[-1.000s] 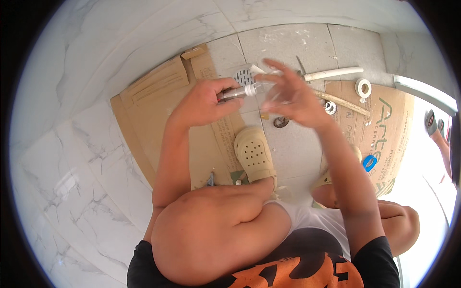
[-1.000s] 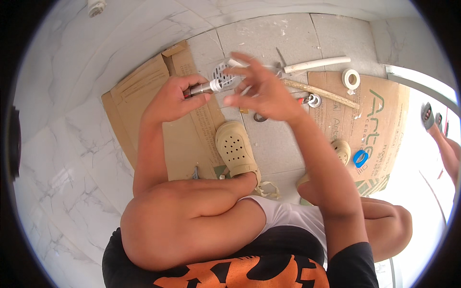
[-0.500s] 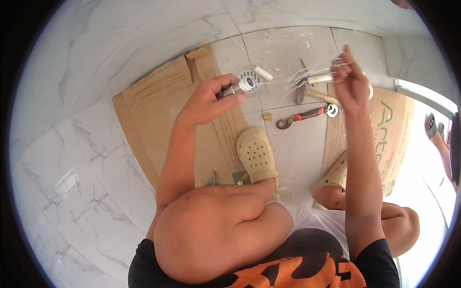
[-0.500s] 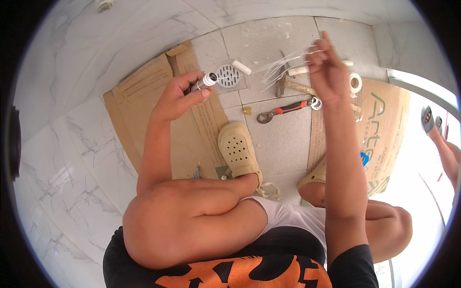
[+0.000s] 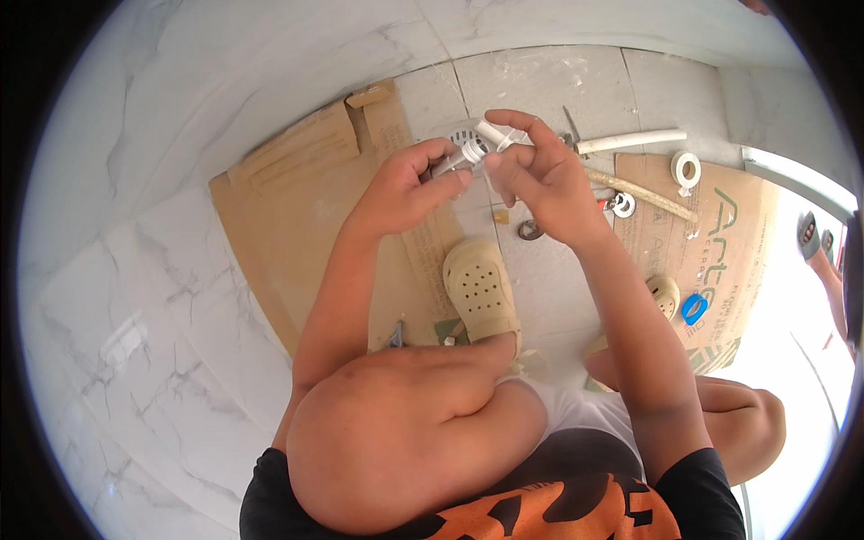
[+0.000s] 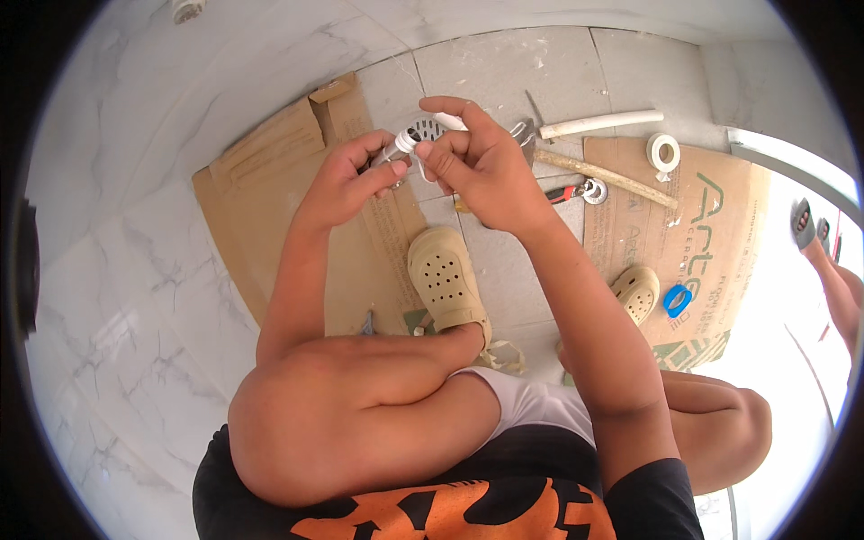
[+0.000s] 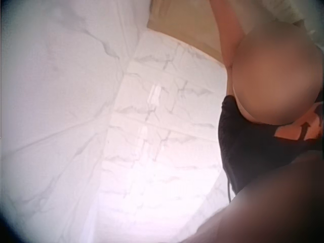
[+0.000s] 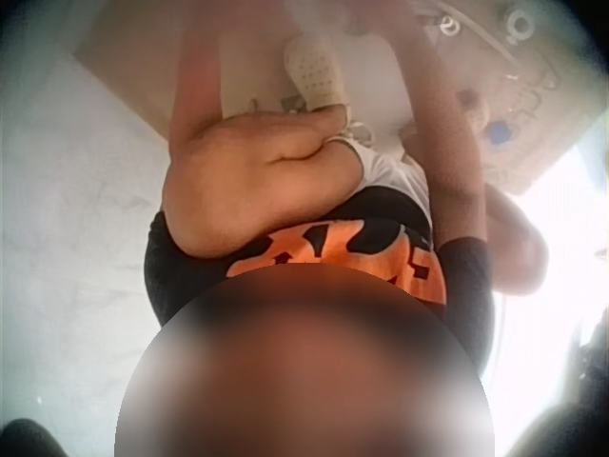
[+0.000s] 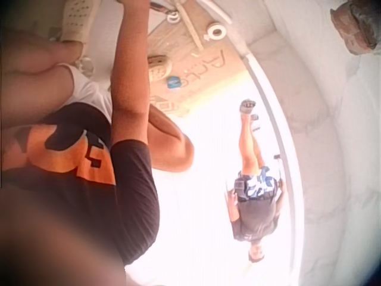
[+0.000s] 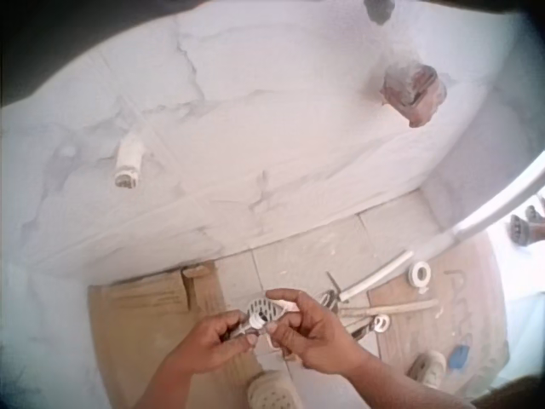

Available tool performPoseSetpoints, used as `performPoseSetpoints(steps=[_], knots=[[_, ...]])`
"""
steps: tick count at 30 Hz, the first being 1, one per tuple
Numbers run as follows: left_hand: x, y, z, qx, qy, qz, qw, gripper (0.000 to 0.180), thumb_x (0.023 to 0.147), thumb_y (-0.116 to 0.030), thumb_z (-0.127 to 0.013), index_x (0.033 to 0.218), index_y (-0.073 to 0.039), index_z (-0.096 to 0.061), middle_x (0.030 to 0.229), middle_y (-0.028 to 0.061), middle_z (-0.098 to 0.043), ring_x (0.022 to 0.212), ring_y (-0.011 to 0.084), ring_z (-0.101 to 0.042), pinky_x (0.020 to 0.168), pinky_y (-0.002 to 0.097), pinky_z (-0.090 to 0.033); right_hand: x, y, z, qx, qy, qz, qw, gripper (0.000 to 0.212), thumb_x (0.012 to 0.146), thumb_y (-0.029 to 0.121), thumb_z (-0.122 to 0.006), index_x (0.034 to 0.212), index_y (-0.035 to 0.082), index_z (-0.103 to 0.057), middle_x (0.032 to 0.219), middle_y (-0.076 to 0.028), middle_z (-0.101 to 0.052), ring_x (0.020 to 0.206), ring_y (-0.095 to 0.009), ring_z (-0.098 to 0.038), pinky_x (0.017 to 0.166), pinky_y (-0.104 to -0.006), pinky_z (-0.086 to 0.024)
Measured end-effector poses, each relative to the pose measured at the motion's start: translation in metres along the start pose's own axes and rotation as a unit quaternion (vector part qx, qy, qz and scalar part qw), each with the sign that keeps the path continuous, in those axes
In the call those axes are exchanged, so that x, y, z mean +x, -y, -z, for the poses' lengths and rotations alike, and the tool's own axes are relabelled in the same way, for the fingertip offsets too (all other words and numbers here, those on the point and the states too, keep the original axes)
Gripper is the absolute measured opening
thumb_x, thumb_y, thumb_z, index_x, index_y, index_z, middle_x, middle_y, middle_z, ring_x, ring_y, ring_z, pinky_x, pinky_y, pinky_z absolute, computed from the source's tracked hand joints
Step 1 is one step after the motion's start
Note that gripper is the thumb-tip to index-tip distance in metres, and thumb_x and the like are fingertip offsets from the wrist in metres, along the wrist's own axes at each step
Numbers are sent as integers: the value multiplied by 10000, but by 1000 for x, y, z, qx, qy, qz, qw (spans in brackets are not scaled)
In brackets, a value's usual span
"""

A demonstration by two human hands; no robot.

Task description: The person sits on the floor and assembles a plumbing fitting by hand. They connect a brass adapter to a white pipe, wrap the threads with white tape, and tighten the connection using a wrench.

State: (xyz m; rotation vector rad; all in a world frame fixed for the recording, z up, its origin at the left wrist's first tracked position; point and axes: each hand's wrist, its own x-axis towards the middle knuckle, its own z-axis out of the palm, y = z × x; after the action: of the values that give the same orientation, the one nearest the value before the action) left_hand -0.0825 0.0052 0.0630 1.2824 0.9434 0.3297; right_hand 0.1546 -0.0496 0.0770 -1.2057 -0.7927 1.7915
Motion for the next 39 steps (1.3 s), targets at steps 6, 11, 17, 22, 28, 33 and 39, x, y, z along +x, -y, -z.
performPoseSetpoints(steps=[6, 11, 17, 22, 28, 33, 39], knots=[[-7, 7, 9, -76, 9, 30, 997, 239, 963, -212, -771, 1114, -30, -733, 790, -73, -578, 685, 31, -473, 604, 241, -385, 8, -10, 65, 461, -25, 53, 885, 445, 1076, 107, -598, 1483, -15, -464, 877, -6, -544, 739, -112, -472, 680, -273, -451], [-11, 9, 16, -91, 13, 50, 995, 244, 962, -202, -770, 1124, -24, -732, 824, -66, -621, 706, 27, -515, 615, 227, -416, 4, 53, 134, 295, -161, 237, 911, 486, 1074, 55, -565, 1522, -66, -419, 938, -15, -529, 818, -112, -486, 764, -277, -466], [2, 3, 1, -62, 4, 86, 994, 226, 975, -207, -753, 1107, -24, -730, 804, -55, -620, 671, 31, -519, 587, 228, -406, -11, 29, 40, -184, 14, 125, 975, 734, 915, 157, -857, 1545, 70, -491, 1368, -109, -717, 933, -114, -698, 808, -279, -583], [5, 2, -5, -99, 24, 101, 990, 222, 993, -234, -722, 1077, -28, -725, 796, -39, -623, 658, 40, -517, 570, 228, -400, -6, 11, -11, -145, -65, 45, 986, 568, 976, 124, -799, 1458, -2, -527, 964, -76, -767, 866, -101, -704, 756, -273, -570], [-2, 0, -1, -239, 125, 137, 953, 238, 1014, -267, -686, 1041, -33, -718, 787, -19, -627, 644, 49, -514, 549, 228, -393, -8, 21, 1, -73, 63, 23, 995, 470, 1002, 23, -721, 1435, -12, -542, 816, 6, -653, 755, -71, -602, 694, -240, -505], [1, 1, -7, -173, 132, 172, 961, 274, 1033, -298, -645, 1009, -34, -716, 775, 4, -636, 616, 60, -517, 520, 229, -387, -6, 32, 36, -137, 34, 98, 985, 498, 990, -19, -693, 1463, -4, -537, 804, 21, -610, 756, -60, -563, 694, -246, -476], [-6, 9, 15, -162, -73, 180, 968, 308, 1039, -301, -617, 971, -20, -721, 753, 33, -654, 554, 71, -526, 485, 235, -387, -12, 63, 145, 12, -69, 212, 975, 554, 999, 45, -667, 1514, -34, -478, 955, -15, -669, 795, -90, -537, 756, -255, -485]])
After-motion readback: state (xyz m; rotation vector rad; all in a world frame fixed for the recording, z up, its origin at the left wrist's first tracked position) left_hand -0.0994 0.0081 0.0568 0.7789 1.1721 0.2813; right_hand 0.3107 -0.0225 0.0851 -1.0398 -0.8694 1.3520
